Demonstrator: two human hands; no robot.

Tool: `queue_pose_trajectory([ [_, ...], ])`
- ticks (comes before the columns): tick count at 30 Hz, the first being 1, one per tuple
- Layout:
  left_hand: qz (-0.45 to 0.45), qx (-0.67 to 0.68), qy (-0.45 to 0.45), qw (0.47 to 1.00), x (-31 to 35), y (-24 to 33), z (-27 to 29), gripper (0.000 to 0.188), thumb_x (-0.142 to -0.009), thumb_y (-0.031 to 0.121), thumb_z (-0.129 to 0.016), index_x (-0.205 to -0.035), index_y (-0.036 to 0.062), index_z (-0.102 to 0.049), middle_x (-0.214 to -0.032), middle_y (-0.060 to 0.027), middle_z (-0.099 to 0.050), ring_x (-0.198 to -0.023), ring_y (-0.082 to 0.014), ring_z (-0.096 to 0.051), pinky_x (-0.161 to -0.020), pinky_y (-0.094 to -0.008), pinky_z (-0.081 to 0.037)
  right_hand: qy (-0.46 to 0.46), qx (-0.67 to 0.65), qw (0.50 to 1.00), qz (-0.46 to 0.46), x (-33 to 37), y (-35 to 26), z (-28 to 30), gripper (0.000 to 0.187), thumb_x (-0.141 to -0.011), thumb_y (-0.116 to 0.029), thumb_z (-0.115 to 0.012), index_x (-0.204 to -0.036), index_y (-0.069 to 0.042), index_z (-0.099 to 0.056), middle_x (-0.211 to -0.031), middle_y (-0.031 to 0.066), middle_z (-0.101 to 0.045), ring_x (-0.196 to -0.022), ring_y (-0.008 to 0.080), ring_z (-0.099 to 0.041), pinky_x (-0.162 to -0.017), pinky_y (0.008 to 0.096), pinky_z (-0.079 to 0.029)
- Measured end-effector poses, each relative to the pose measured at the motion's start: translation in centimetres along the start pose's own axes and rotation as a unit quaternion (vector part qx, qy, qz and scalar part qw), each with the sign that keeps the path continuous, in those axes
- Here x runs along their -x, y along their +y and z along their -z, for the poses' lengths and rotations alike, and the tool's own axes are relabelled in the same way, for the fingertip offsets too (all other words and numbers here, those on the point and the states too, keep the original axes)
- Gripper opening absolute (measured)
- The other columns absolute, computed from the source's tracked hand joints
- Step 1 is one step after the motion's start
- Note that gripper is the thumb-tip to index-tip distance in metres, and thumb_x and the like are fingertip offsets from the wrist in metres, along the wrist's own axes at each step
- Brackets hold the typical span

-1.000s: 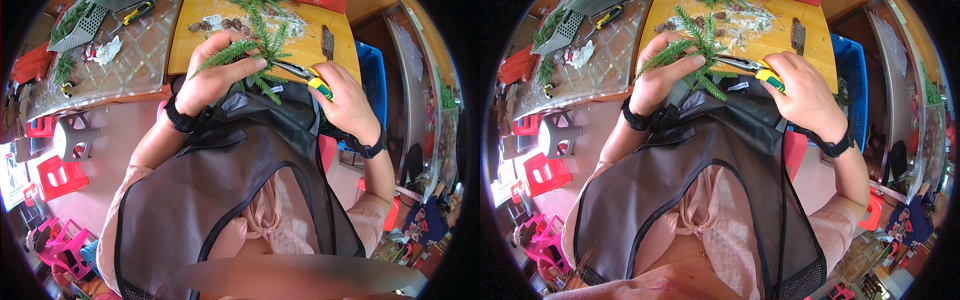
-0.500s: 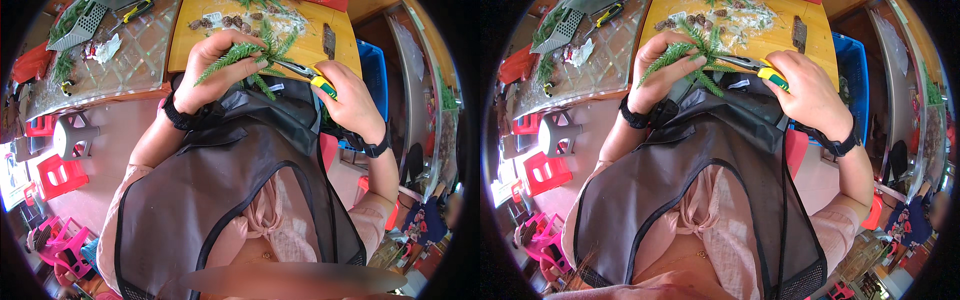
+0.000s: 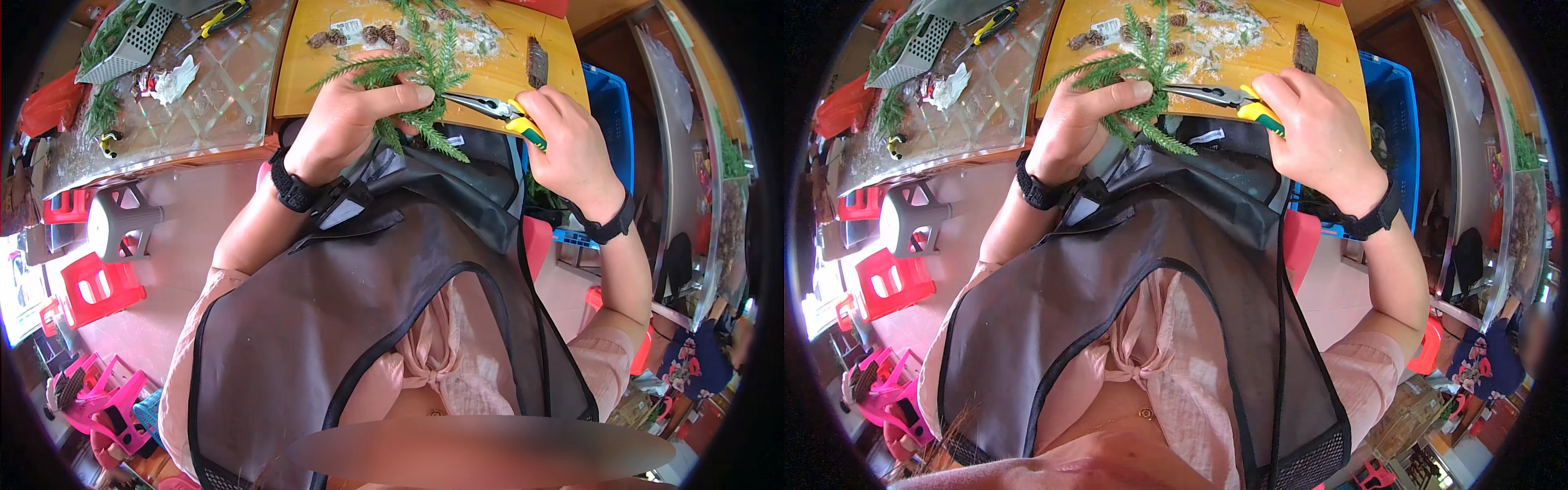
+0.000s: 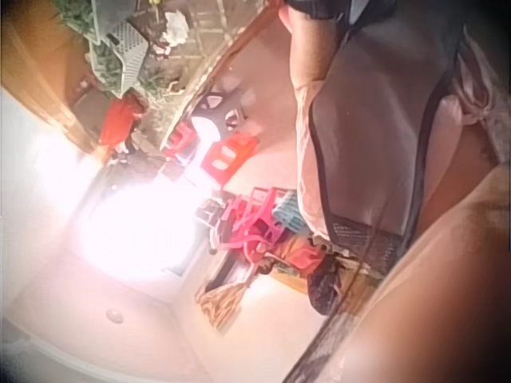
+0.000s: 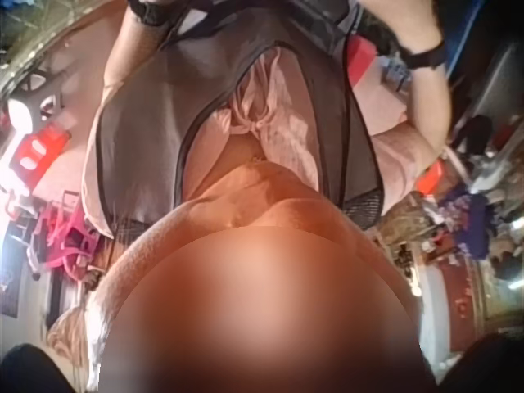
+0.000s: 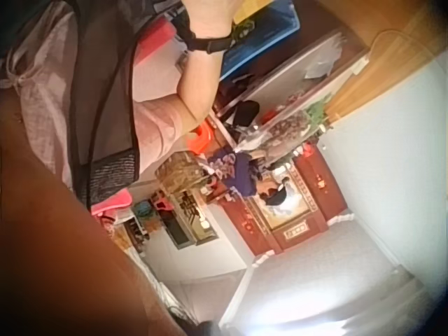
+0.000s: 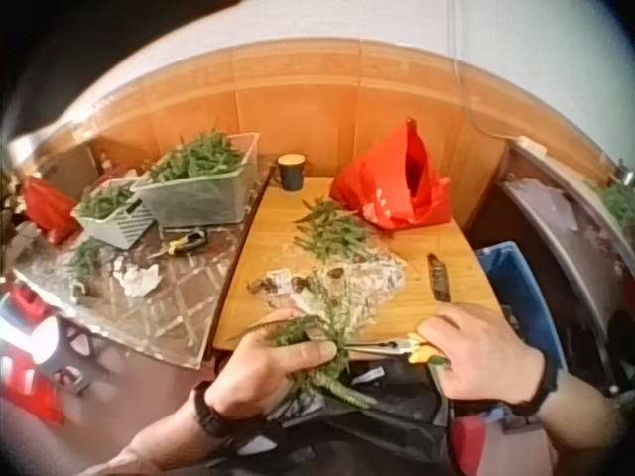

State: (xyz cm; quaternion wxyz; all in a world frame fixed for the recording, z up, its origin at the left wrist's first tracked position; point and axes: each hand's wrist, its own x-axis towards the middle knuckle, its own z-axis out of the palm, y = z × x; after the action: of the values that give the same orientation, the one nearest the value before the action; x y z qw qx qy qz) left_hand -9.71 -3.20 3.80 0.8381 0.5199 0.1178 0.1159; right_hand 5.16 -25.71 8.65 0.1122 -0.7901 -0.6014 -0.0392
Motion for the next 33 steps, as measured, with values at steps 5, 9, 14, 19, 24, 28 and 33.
queue_pose_trajectory([
  [5, 0.022, 0.04, -0.024, 0.999, -0.4, -0.5, 0.0, 0.025, -0.081, 0.005, -0.074, -0.103, 0.0036, -0.061, -0.092, -0.0009, -0.062, -0.088, -0.0148, -0.062, -0.067, -0.0294, -0.05, -0.002, 0.026, 1.0, 0.001, 0.1, -0.1, 0.5, 0.037, -0.075, 0.002, -0.066, -0.109, -0.004, -0.055, -0.103, 0.0171, -0.058, -0.097, 0.0378, -0.057, -0.081, 0.0425, -0.048],
  [9, -0.023, 0.036, -0.01, 0.999, -0.5, -0.5, 0.2, 0.025, -0.082, 0.004, -0.073, -0.103, 0.003, -0.06, -0.092, -0.0015, -0.062, -0.085, -0.0146, -0.062, -0.067, -0.0286, -0.05, -0.024, -0.002, 1.0, -0.007, 0.1, -0.5, 1.1, 0.036, -0.077, -0.002, -0.067, -0.111, -0.004, -0.054, -0.105, 0.0169, -0.057, -0.099, 0.0374, -0.057, -0.082, 0.0419, -0.048],
  [14, -0.042, 0.011, -0.001, 0.999, -0.3, -0.1, 0.0, 0.023, -0.082, 0.003, -0.073, -0.101, 0.0029, -0.06, -0.091, -0.0024, -0.063, -0.082, -0.0142, -0.062, -0.066, -0.028, -0.05, -0.017, -0.032, 0.999, -0.011, 0.3, -0.8, 1.0, 0.034, -0.081, -0.007, -0.069, -0.111, -0.003, -0.054, -0.104, 0.0169, -0.057, -0.098, 0.0374, -0.056, -0.081, 0.0413, -0.047],
  [19, -0.052, 0.013, 0.002, 0.999, -0.2, -0.3, -0.1, 0.022, -0.082, 0.003, -0.074, -0.099, 0.0028, -0.06, -0.09, -0.0028, -0.064, -0.083, -0.0131, -0.062, -0.068, -0.0271, -0.05, -0.009, -0.044, 0.999, -0.024, 0.3, -0.9, 1.2, 0.032, -0.081, -0.006, -0.068, -0.11, -0.003, -0.054, -0.103, 0.0168, -0.057, -0.097, 0.0374, -0.057, -0.08, 0.0414, -0.047],
  [24, -0.08, -0.039, 0.007, 0.996, 0.1, -0.1, -0.3, 0.02, -0.081, 0.003, -0.074, -0.096, 0.0029, -0.061, -0.087, -0.0023, -0.064, -0.081, -0.0121, -0.062, -0.068, -0.0264, -0.049, -0.035, -0.048, 0.998, -0.029, 0.2, -1.0, 1.1, 0.031, -0.081, -0.006, -0.068, -0.108, -0.003, -0.054, -0.102, 0.0171, -0.058, -0.096, 0.0383, -0.057, -0.08, 0.0417, -0.048],
  [28, -0.091, -0.037, 0.009, 0.995, -0.1, -0.3, -0.3, 0.018, -0.081, 0.003, -0.075, -0.093, 0.0031, -0.062, -0.085, -0.0018, -0.063, -0.08, -0.0118, -0.062, -0.07, -0.0257, -0.049, -0.039, -0.045, 0.998, -0.029, 0.3, -0.8, 0.8, 0.031, -0.081, -0.006, -0.068, -0.108, -0.002, -0.054, -0.102, 0.0177, -0.059, -0.095, 0.0393, -0.057, -0.079, 0.0422, -0.048],
  [33, -0.094, -0.022, 0.017, 0.995, -0.2, -0.6, -0.2, 0.018, -0.081, 0.002, -0.074, -0.094, 0.0027, -0.062, -0.086, -0.0023, -0.064, -0.081, -0.0123, -0.062, -0.073, -0.0257, -0.049, -0.048, -0.046, 0.997, -0.036, 0.5, -0.6, 0.4, 0.031, -0.082, -0.007, -0.067, -0.11, -0.001, -0.054, -0.101, 0.0187, -0.059, -0.094, 0.04, -0.058, -0.079, 0.0416, -0.048],
])
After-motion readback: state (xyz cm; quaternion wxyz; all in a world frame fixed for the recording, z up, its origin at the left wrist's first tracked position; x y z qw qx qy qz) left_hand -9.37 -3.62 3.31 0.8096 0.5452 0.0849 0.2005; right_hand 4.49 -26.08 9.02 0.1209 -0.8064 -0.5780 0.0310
